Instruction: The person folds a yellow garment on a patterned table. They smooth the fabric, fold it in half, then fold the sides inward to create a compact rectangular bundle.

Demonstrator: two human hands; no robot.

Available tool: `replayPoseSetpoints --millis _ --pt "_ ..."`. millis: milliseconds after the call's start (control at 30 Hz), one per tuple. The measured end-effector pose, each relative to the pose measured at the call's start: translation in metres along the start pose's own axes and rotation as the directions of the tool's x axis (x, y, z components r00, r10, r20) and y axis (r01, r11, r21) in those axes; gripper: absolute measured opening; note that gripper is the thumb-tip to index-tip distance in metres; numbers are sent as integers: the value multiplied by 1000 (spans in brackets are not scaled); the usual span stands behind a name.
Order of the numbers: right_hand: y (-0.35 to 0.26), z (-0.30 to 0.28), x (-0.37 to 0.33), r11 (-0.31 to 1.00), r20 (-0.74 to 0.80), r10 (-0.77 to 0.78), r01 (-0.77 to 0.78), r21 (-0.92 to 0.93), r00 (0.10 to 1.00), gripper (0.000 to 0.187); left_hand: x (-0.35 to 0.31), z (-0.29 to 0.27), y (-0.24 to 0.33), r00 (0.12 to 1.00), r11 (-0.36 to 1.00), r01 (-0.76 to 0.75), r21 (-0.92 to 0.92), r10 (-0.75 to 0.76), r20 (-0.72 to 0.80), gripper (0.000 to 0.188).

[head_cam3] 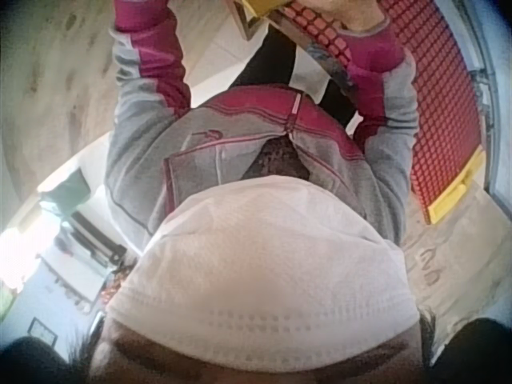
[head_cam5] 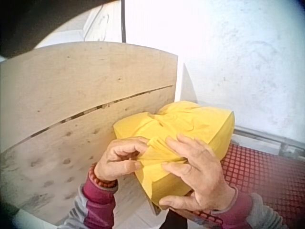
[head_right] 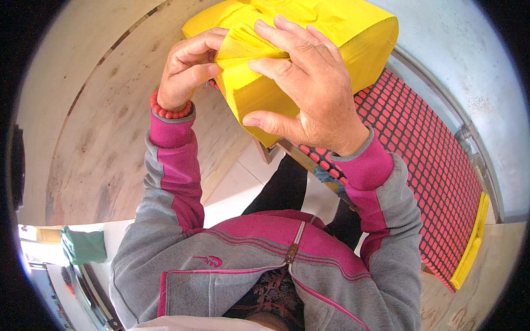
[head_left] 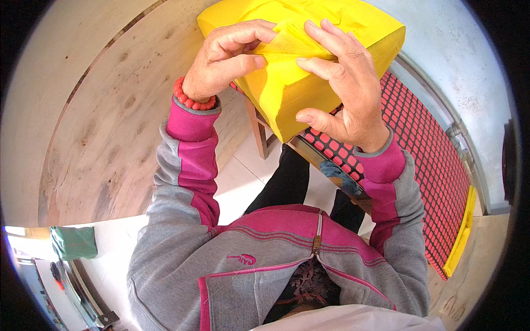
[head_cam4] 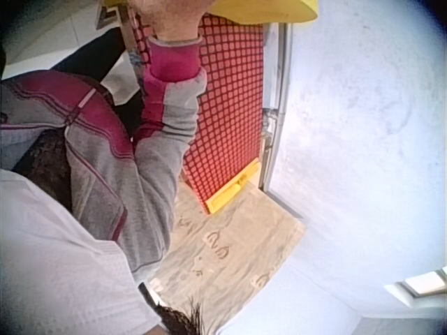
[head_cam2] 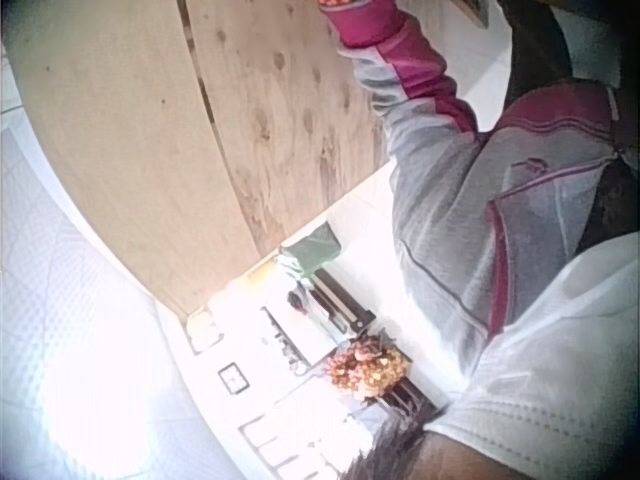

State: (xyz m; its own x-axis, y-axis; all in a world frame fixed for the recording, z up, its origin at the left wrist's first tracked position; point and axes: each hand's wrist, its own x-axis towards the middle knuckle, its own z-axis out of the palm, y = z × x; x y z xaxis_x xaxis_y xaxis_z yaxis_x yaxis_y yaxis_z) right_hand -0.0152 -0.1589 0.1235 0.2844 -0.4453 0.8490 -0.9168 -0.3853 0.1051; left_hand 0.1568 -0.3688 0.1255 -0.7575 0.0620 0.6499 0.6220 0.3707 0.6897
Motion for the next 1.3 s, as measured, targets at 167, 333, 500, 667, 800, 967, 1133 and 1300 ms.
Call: replayPoseSetpoints --millis 167,333,500,667,800,967,1133,1300 --pt "0 0 -1 1000 -1 -2 2 -4 1000 62 0 0 -1 1000 1000 -5 -6 5 -6 38" --pt "1 -1 1 1000 -19 -15 15 15 1000 61 3 10 1 997 999 -40 15 41 -59 26" --pt "-1 -6 2 998 -92 -39 44 52 995 61 9 21 7 989 997 -22 70 32 -142 14" --pt "-4 -8 2 998 -94 -23 29 54 995 56 12 28 12 984 990 -39 133 61 -166 7" --pt "-4 -6 2 999 -2 -30 30 -29 1000 59 12 29 13 983 993 -9 116 30 -179 7" --pt "-4 -5 0 999 11 -10 10 -47 1000 59 9 23 10 986 986 41 161 -14 -164 11" --pt "-5 -4 0 1000 -2 17 -17 -9 1000 59 3 6 8 993 990 83 110 -73 -93 34" --pt "-4 -3 0 1000 -1 24 -24 -2 1000 60 0 -2 5 999 989 49 137 -47 -16 35"
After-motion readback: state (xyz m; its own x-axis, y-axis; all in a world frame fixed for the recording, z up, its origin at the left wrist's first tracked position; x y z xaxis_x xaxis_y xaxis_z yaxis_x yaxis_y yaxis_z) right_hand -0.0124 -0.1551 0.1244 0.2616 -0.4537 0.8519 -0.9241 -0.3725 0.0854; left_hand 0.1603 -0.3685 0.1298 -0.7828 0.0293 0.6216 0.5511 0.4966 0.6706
